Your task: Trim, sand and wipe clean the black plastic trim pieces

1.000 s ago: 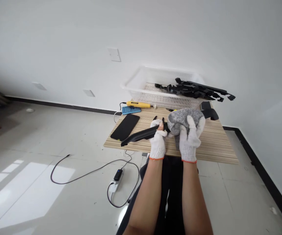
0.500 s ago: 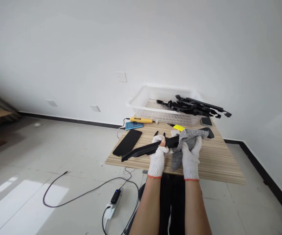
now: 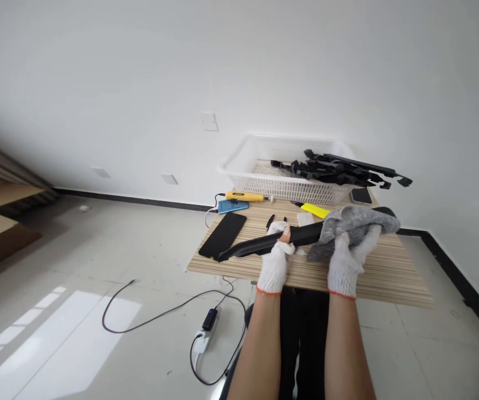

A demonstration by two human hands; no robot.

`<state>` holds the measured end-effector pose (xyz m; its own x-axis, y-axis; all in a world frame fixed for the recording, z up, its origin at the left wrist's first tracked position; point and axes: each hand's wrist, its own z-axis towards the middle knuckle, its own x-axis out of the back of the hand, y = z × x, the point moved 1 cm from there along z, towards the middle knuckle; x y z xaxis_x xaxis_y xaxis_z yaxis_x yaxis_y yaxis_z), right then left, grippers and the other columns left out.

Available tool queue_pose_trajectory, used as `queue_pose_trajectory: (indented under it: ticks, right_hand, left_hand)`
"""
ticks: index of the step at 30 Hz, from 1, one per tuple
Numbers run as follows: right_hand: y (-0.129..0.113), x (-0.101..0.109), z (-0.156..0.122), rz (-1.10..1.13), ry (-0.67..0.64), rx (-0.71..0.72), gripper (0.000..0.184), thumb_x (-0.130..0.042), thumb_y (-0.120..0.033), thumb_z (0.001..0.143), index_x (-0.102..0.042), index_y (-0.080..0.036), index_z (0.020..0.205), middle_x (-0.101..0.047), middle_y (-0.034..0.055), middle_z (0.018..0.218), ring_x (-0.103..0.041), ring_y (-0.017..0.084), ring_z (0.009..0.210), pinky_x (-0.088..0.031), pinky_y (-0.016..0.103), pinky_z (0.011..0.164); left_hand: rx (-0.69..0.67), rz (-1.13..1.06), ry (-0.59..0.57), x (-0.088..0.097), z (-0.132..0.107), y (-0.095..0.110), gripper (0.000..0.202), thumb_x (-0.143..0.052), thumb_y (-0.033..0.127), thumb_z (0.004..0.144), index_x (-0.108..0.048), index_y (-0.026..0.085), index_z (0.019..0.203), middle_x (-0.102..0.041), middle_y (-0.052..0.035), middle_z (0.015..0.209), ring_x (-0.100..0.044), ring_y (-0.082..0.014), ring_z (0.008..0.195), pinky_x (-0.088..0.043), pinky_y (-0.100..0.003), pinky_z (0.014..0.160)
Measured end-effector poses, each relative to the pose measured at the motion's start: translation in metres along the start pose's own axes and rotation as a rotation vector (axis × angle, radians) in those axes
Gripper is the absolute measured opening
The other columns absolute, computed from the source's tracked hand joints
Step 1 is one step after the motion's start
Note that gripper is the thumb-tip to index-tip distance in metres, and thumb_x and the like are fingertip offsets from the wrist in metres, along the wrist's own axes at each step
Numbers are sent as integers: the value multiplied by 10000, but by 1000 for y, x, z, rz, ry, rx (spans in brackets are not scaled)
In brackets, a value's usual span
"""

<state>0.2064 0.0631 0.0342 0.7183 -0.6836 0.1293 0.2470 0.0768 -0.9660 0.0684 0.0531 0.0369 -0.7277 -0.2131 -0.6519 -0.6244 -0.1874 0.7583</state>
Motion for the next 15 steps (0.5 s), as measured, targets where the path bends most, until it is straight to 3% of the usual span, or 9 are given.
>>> queue_pose_trajectory:
  ticks: [3, 8, 15]
  right_hand:
    - [5, 6, 7, -13, 57, -52, 1006, -609, -569, 875, -112, -227, 1680, -276, 151, 1692, -434, 332, 1478, -381, 537, 1207]
    - [13, 17, 17, -81, 192, -108, 957, -643, -588, 861, -247, -230, 1656, -326, 148, 1665, -394, 343, 1499, -298, 549, 1258]
    - [22, 17, 26, 180, 274, -142, 957, -663, -532, 856, -195, -230, 1635, -387, 113, 1629, -443, 248, 1470, -323, 475, 1267]
  left_hand:
    - [23, 67, -62, 4, -6, 3, 338, -803, 409, 787, -534, 209, 827, -467, 55, 670, -413, -55, 480, -466, -202, 470]
    - [20, 182, -174, 0, -18, 0, 254, -749, 375, 854, -557, 209, 854, -472, 65, 615, -453, -69, 473, -490, -217, 519]
    - [-33, 125, -163, -9, -24, -2, 333, -725, 426, 849, -500, 200, 755, -535, 47, 641, -486, -84, 471, -450, -220, 464]
